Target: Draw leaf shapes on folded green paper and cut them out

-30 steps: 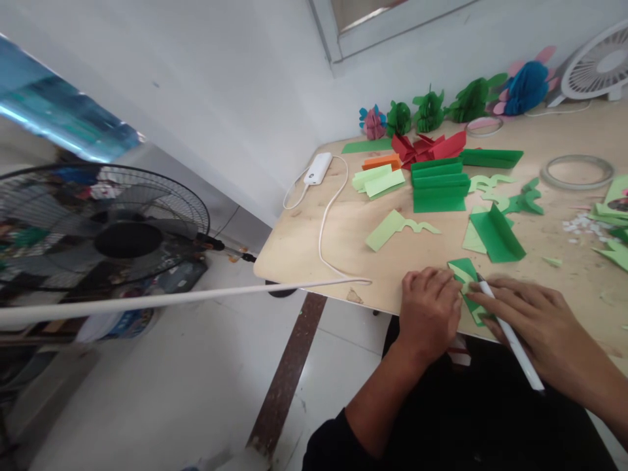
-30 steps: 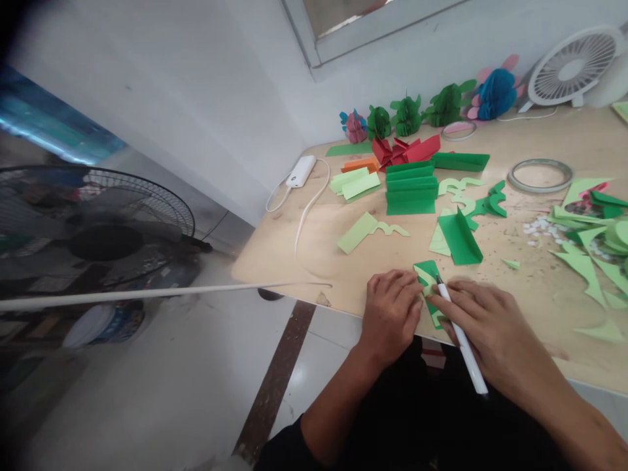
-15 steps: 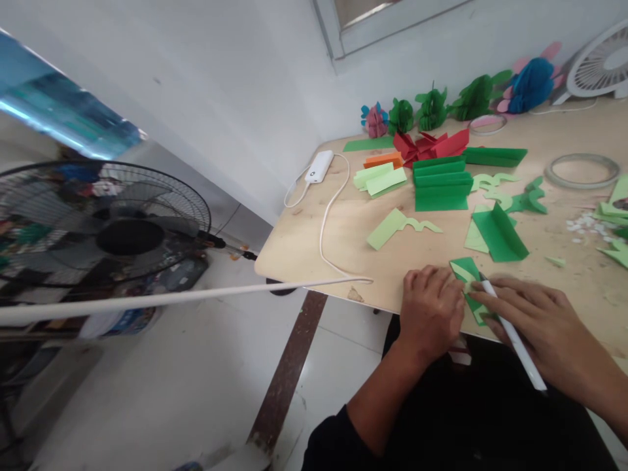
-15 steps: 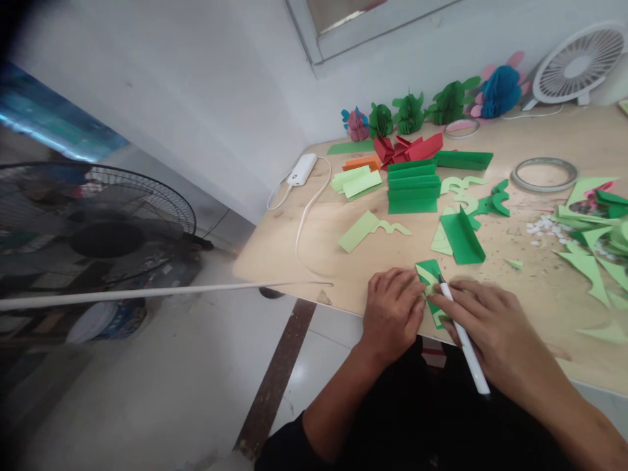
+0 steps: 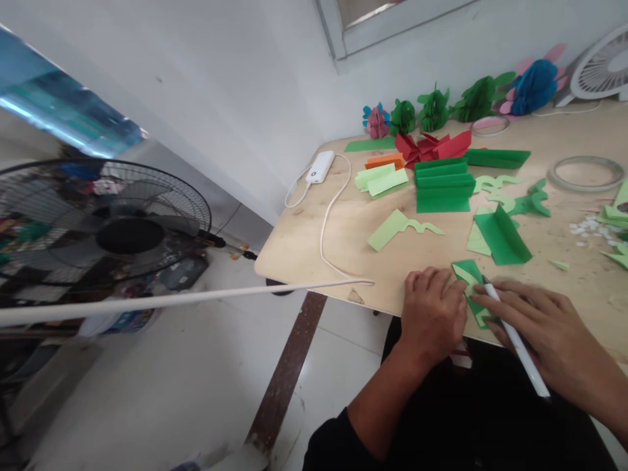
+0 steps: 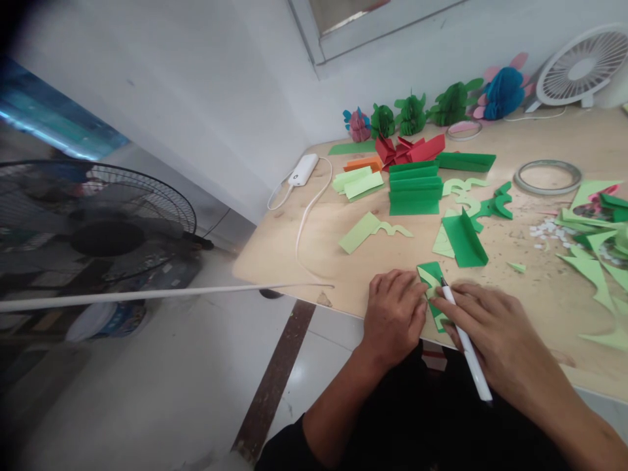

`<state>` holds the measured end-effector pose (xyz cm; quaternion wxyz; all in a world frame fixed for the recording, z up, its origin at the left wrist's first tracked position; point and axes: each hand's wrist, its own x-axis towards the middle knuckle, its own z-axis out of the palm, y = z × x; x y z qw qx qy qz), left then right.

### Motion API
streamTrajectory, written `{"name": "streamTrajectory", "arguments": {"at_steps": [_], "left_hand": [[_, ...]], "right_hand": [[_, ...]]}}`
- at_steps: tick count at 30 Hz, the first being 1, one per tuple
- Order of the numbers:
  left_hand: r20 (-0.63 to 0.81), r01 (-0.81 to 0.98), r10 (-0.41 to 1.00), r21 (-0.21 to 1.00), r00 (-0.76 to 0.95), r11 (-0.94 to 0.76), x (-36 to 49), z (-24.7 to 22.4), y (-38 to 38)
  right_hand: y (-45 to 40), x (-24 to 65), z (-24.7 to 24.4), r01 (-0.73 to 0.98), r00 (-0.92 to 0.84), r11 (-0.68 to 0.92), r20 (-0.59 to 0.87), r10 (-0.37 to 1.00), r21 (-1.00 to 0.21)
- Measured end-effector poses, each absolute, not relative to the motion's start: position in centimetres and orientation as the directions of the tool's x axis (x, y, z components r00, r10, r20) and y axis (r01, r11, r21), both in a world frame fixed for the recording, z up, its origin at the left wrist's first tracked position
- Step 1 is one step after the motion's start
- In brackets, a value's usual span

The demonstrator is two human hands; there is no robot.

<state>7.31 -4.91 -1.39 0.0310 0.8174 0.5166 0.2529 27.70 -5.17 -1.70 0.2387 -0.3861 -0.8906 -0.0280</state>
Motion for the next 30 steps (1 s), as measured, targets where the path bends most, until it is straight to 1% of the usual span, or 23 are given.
{"name": "streamTrajectory", "arguments": {"at_steps": [7,11,16,21,23,27,30], "left_hand": [[0.362,0.833,0.863,0.298,0.353,-0.466,7.30,-1.30,-4.89],[0.394,0.836,0.851,0.280,0.348,-0.472,7.28,-1.39,-4.90],[0.428,0.820,0.808,0.221,0.405,-0.528,7.17,-1.40,-4.95],[0.430,0.817,0.802,0.212,0.414,-0.535,7.18,-1.49,-4.91],[0.415,0.821,0.809,0.211,0.417,-0.531,7.18,-1.53,-4.89],[0.406,0.823,0.812,0.209,0.419,-0.529,7.20,-1.52,-4.85],[0.411,0.819,0.812,0.221,0.414,-0.530,7.25,-1.48,-4.84]], "right_hand": [[-5.13,27.89,-1.83,0.699,-0.610,0.709,0.446,0.656,-0.087],[-5.07,27.99,-1.96,0.692,-0.624,0.719,0.452,0.638,-0.060],[-4.88,28.10,-2.23,0.689,-0.618,0.722,0.466,0.633,-0.067],[-4.66,28.19,-2.27,0.681,-0.634,0.732,0.483,0.604,-0.022],[-4.66,28.19,-2.27,0.680,-0.635,0.732,0.482,0.604,-0.021],[-4.73,28.16,-2.27,0.681,-0.620,0.730,0.486,0.616,-0.056],[-4.74,28.15,-2.29,0.679,-0.626,0.733,0.487,0.609,-0.043]]}}
